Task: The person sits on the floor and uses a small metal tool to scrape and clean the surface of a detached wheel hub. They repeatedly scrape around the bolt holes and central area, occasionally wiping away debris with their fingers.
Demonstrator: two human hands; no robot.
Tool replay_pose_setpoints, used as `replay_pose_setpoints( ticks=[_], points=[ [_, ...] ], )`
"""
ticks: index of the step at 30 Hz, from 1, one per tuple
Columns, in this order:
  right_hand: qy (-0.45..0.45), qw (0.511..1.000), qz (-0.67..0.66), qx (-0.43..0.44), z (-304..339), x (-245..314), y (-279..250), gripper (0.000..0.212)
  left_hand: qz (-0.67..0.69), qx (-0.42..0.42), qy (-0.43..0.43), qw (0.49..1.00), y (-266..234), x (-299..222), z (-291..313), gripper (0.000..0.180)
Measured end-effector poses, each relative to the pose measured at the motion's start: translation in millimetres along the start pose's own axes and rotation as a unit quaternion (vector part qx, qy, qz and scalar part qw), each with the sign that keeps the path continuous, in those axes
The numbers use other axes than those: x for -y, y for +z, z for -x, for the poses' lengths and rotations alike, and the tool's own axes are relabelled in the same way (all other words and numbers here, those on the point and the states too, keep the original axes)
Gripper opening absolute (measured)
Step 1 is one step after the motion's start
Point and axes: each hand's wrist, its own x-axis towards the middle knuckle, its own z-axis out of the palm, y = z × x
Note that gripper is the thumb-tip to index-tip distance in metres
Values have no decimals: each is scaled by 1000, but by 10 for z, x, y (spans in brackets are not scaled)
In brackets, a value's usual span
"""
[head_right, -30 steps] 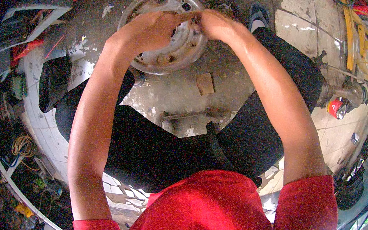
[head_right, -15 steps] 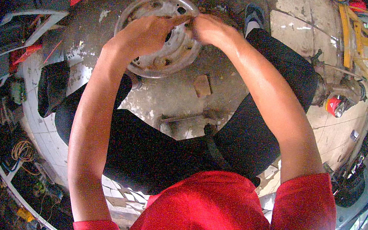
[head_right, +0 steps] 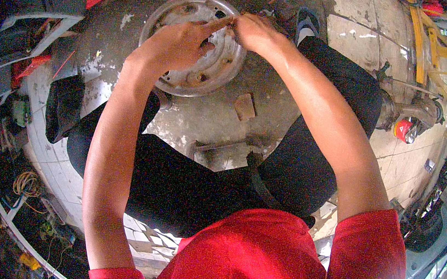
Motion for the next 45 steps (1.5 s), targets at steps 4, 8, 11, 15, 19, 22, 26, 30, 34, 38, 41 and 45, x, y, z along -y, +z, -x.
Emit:
replay_pose_setpoints(
  ticks=[4, 8, 11, 15, 19, 22, 26, 30, 34, 38, 41, 45],
  points=[
    [-18, 998, 15, 54, 91, 128, -48, 32, -9, 11, 10, 1000, 2, 6, -7, 53],
    [-30, 999, -7, -20, 93, 71, -46, 34, -21, 4, -14, 1000, -47, -70, 24, 37],
    [-40, 999, 5, -8, 90, 111, -81, 38, -17, -28, 1, 999, -3, -46, 16, 34],
    [-52, 995, -14, 82, 75, 86, -52, 34, -10, 17, -12, 1000, -33, -46, -6, 50],
    [-31, 999, 18, 32, 135, 204, -102, 30, -22, 5, -1, 1000, 25, 16, -7, 51],
    [-32, 999, 24, -14, 154, 227, -87, 27, -22, 2, 3, 1000, 40, 27, -3, 52],
    [-58, 997, -32, -40, 149, 120, -84, 37, -11, -4, 14, 1000, 2, -20, -17, 51],
    [-71, 996, -41, 33, 21, 8, 190, 39, -8, 25, -6, 1000, 13, 41, -43, 50],
    [-83, 994, -24, -68, 53, 63, 9, 24, 50, 16, -10, 999, -87, -76, 18, 51],
    [-149, 988, -25, -30, 29, -57, 370, 30, 86, 16, 4, 996, -140, -254, 11, 53],
    [-70, 997, -34, 18, 178, 73, 142, 28, 59, 40, -22, 997, -199, -296, 42, 56],
    [-52, 992, -106, -46, 184, -16, 145, 23, 16, 25, -12, 999, -147, -288, 58, 62]
  ],
)
